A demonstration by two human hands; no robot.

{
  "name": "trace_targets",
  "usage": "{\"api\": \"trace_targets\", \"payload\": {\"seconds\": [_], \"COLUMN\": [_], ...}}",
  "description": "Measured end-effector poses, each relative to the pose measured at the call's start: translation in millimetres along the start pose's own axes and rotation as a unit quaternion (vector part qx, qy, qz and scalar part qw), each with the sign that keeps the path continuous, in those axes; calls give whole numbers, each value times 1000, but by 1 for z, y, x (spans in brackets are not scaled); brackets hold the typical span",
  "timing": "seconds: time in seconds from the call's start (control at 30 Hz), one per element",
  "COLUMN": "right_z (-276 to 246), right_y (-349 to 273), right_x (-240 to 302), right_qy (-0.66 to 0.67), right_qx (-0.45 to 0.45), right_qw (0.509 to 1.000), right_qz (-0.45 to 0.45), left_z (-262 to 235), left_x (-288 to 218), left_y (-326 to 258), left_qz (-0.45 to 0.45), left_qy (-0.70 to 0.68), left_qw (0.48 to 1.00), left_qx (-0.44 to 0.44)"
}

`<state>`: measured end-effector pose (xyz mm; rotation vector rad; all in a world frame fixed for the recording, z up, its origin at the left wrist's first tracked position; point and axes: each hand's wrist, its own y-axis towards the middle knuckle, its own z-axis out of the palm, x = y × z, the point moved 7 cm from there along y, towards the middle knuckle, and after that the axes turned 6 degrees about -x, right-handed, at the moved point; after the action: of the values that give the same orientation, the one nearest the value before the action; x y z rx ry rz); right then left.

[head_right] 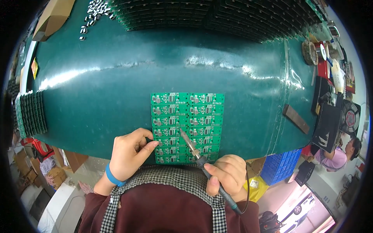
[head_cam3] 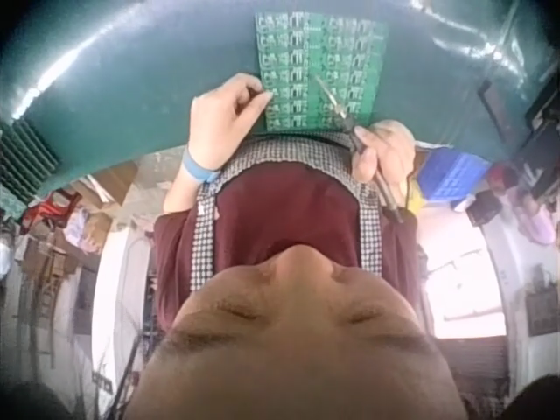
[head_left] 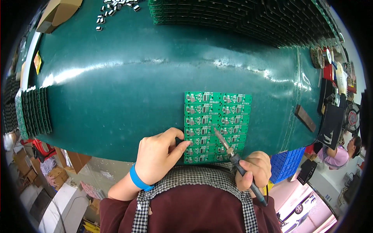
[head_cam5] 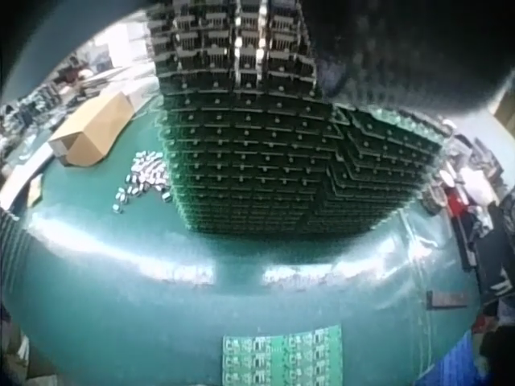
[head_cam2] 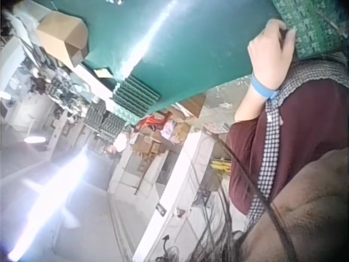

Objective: The person solders components onto circuit board panels using a soldering iron, places the soldered panels onto a stack, and picks up new panels from a pile.

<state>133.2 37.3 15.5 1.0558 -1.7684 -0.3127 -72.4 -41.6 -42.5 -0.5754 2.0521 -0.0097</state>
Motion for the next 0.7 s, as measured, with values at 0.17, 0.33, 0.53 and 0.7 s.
{"api": "trace_targets", "payload": {"seconds": [0.17,0.33,0.53,0.7], "right_z": [-2,-2,8,13], "right_y": [3,3,5,9], "right_x": [-2,-4,-4,-2], "right_qy": [-10,-4,18,-6], "right_qx": [-6,-11,22,38], "right_qw": [1000,1000,999,999], "right_qz": [-4,3,19,27], "left_z": [0,0,-1,-2], "left_x": [0,0,-1,-1], "left_y": [1,1,0,-1], "left_qz": [-4,-5,-10,-6], "left_qy": [2,13,13,10], "left_qw": [1000,1000,1000,1000], "left_qx": [4,0,-4,-6]}}
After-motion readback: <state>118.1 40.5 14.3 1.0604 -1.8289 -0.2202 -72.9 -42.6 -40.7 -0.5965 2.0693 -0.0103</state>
